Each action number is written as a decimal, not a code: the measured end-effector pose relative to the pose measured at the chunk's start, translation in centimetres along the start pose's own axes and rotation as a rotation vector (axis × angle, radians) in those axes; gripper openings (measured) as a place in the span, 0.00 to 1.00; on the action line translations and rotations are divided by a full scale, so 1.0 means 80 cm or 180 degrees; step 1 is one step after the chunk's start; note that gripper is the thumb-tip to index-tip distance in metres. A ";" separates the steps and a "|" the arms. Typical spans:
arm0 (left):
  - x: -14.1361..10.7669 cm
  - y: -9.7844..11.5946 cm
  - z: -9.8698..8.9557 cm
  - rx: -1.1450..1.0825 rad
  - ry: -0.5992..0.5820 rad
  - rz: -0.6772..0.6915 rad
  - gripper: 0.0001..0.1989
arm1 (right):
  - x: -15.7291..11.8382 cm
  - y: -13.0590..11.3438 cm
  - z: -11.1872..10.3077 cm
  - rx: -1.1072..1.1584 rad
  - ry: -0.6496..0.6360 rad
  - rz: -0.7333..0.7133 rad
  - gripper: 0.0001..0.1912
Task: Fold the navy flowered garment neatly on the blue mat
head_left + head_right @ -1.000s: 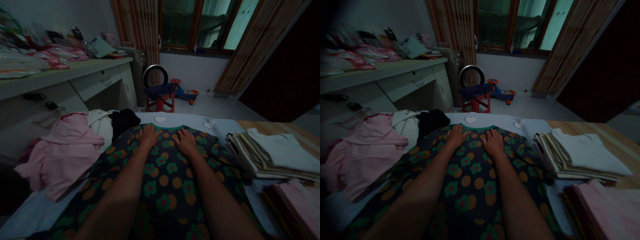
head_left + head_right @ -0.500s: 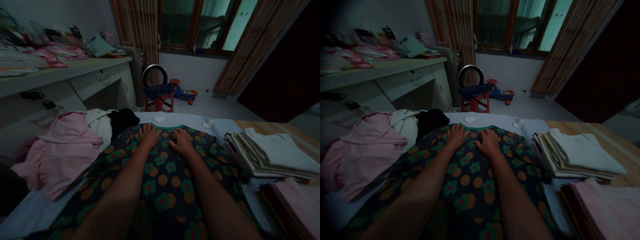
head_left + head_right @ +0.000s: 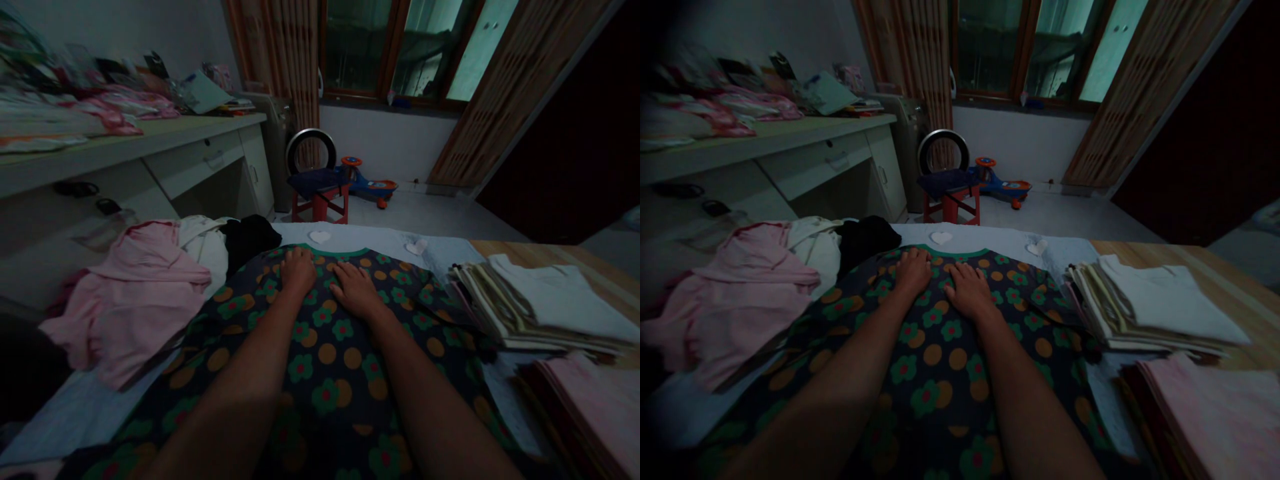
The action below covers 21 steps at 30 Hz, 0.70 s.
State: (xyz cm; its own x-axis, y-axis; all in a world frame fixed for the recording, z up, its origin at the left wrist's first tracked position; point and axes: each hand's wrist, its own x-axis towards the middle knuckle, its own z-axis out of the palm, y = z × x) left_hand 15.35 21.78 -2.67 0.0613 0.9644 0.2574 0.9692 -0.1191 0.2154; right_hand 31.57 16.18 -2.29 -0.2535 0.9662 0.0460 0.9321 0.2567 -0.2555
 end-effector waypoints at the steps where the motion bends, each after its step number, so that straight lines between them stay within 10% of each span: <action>1: -0.001 0.000 0.000 -0.0016 0.0004 0.0007 0.11 | 0.000 0.000 0.001 -0.0036 -0.0010 0.0060 0.29; 21: -0.016 0.002 -0.008 -0.0044 -0.0325 0.0295 0.21 | 0.000 0.045 -0.002 -0.0194 0.0262 0.0629 0.26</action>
State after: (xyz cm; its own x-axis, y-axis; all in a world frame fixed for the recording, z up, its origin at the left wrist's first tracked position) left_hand 15.31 20.36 -2.37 0.1752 0.9680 0.1797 0.9549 -0.2115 0.2083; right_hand 34.98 17.09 -3.08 -0.0448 0.9958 0.0801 0.9761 0.0607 -0.2085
